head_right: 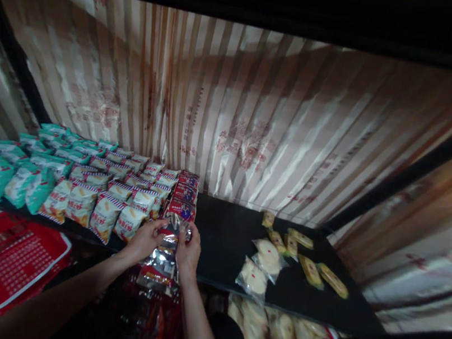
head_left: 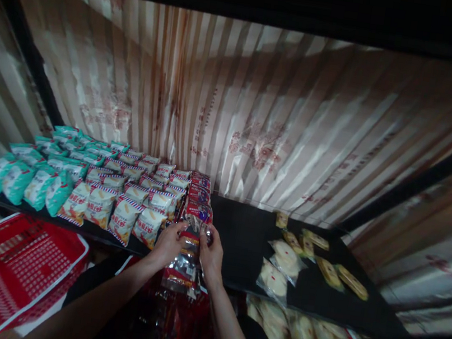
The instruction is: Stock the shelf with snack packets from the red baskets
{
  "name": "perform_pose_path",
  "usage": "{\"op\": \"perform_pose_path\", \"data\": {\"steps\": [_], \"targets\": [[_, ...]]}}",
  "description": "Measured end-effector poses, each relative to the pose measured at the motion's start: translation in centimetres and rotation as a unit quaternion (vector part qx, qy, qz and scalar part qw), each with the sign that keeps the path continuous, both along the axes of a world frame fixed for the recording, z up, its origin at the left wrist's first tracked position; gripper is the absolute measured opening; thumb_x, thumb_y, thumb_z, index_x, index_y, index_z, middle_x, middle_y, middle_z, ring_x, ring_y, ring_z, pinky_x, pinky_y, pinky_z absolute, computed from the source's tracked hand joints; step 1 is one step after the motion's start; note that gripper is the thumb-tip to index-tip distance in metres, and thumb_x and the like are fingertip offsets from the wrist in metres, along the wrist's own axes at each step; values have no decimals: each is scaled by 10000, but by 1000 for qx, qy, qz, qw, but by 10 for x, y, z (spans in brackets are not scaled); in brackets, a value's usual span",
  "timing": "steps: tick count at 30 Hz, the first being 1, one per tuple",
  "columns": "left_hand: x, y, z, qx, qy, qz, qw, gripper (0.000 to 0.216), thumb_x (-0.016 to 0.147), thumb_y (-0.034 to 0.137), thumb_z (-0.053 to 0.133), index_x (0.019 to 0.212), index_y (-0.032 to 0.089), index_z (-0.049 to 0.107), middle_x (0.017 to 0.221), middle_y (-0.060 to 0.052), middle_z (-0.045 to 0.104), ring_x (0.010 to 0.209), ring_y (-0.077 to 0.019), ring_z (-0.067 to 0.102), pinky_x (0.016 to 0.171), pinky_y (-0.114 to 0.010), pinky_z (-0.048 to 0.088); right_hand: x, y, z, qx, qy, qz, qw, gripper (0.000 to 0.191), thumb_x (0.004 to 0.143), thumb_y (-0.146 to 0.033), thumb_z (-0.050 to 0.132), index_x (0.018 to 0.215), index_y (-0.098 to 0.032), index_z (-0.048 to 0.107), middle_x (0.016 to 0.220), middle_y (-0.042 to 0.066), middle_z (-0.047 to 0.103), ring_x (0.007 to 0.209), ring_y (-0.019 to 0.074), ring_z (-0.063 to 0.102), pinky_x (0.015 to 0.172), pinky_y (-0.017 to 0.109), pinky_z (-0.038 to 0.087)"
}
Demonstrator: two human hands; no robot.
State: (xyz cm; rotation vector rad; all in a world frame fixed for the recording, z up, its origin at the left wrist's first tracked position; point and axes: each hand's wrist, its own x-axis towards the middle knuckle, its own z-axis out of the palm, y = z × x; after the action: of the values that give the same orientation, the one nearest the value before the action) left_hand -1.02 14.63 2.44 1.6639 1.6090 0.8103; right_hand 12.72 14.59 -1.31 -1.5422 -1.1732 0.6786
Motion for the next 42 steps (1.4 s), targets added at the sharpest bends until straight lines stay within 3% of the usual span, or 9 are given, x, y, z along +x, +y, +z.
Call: {"op": "perform_pose_path", "data": {"steps": [7,13,20,30,35,42], "targets": [[-3,7,-9,15,41,1,999,383,729,82,511,1086,186,603,1023,-50,624,895,-145,577,804,-250,449,-2,6,-7,9,-115,-13,993,443,771,-429,447,1034,-125,632,1023,130,654,990,252,559,890,370,411],[-1,5,-3,25,106,7,994,326,760,140,504,1067,183,605,1032,-70,590,977,-172,561,862,-270,428,-2,7,-14,48,-157,-8,986,405,783,-404,433,1014,-146,644,1038,122,637,1053,261,515,950,416,373],[2,-5,6,8,156,12,988,354,798,187,481,1143,192,560,1125,-96,540,1025,-192,550,877,-287,422,-2,9,-21,10,-132,16,991,488,789,-471,436,1077,-134,639,1190,155,565,1152,262,468,993,417,353],[2,-13,13,6,172,27,985,365,811,203,463,1166,191,548,1143,-106,505,984,-190,563,847,-285,438,-4,0,-12,-28,-112,13,993,544,782,-513,462,1175,-158,586,1301,144,498,1251,271,393,1017,417,330],[-2,-28,3,43,141,52,988,342,811,182,459,1141,185,552,1134,-95,515,989,-191,561,875,-306,440,1,-11,-8,-36,-103,14,994,593,781,-523,448,1197,-116,564,1304,180,486,1257,281,385,1027,422,309],[-9,-60,-19,142,38,81,986,300,793,103,381,986,162,604,1040,-82,548,983,-174,556,909,-315,449,6,-26,-11,-22,-78,-3,997,582,777,-531,439,1185,-136,565,1318,142,485,1237,245,419,1031,394,316]]}}
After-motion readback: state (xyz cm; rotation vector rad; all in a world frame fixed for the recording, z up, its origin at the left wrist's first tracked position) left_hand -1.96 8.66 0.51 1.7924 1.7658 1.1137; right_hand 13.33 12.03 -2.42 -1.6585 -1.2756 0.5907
